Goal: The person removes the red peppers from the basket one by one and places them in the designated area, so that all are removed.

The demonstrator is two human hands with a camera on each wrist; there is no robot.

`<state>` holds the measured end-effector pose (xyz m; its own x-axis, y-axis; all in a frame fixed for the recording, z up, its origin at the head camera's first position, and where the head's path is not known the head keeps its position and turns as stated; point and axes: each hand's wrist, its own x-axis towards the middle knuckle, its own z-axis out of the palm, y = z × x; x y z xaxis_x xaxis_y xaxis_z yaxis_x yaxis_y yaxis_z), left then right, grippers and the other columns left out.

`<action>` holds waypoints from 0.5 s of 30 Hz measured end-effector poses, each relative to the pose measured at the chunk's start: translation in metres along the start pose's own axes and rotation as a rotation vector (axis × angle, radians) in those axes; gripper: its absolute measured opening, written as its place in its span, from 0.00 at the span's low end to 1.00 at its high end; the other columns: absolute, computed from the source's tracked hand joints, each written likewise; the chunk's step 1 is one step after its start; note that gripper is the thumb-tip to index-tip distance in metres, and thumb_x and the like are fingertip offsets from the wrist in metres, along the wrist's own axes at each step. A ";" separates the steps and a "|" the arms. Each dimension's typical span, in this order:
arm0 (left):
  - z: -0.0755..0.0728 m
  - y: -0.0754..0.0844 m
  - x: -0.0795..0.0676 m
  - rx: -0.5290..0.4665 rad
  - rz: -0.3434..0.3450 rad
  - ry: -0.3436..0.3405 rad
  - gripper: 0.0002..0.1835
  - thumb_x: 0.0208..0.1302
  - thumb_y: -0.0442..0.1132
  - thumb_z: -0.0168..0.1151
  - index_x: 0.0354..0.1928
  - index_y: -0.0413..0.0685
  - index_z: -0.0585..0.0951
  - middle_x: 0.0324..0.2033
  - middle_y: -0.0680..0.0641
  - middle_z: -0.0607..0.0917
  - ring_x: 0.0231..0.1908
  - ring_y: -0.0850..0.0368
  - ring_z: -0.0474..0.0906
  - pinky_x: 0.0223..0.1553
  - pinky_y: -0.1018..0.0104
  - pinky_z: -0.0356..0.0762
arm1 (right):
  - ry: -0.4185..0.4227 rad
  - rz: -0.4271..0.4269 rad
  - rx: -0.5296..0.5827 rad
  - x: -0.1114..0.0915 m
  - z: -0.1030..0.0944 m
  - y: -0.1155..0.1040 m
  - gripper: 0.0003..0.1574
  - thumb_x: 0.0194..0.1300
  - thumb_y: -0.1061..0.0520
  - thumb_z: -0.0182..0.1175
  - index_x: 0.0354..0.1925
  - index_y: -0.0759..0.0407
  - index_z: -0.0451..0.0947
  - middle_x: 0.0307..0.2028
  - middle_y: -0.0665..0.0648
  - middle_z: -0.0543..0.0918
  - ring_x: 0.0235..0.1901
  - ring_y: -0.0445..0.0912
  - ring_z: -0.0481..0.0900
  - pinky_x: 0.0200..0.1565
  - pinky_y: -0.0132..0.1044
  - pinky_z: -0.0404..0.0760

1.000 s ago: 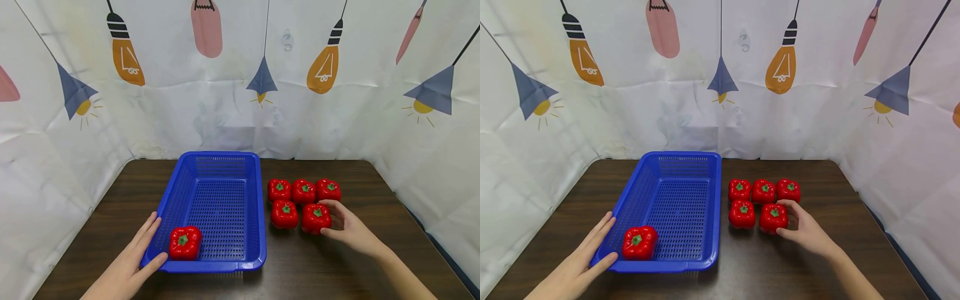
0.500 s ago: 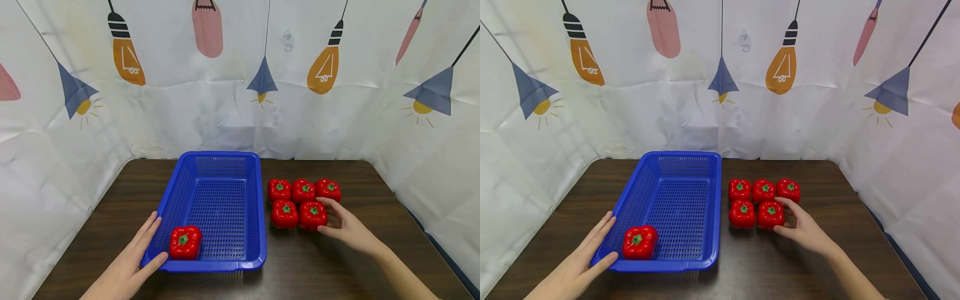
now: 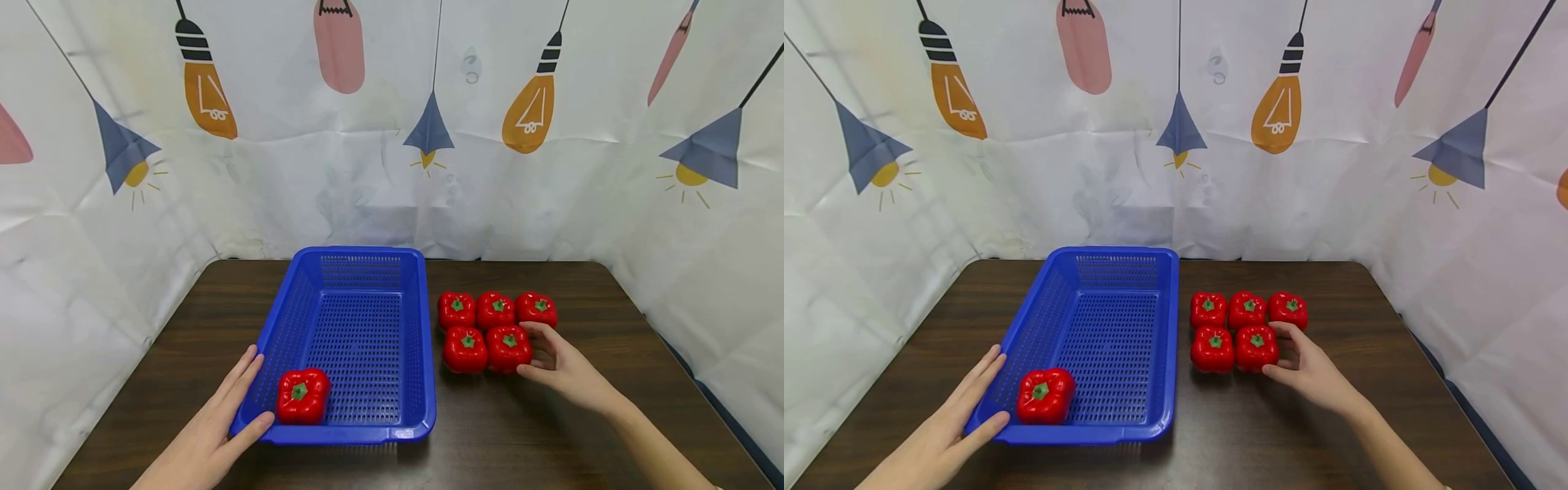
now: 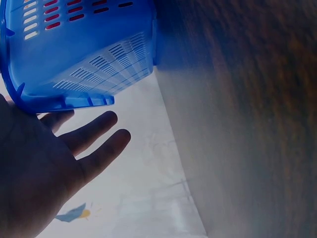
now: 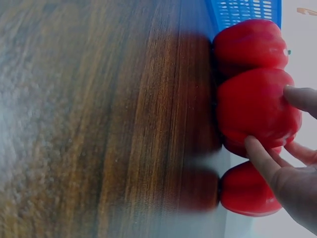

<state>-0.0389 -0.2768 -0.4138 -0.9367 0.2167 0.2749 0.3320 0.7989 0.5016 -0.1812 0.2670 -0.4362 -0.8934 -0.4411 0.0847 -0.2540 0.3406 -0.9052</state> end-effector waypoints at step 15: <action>0.000 0.000 0.000 0.011 0.021 0.018 0.45 0.70 0.44 0.67 0.82 0.53 0.53 0.81 0.47 0.51 0.75 0.76 0.40 0.62 0.90 0.40 | 0.005 -0.009 -0.004 -0.002 -0.001 -0.001 0.48 0.63 0.59 0.74 0.73 0.62 0.59 0.67 0.65 0.67 0.62 0.35 0.73 0.55 0.35 0.80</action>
<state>-0.0386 -0.2767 -0.4135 -0.9276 0.2232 0.2995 0.3498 0.8003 0.4869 -0.1795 0.2686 -0.4348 -0.8931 -0.4397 0.0948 -0.2633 0.3403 -0.9027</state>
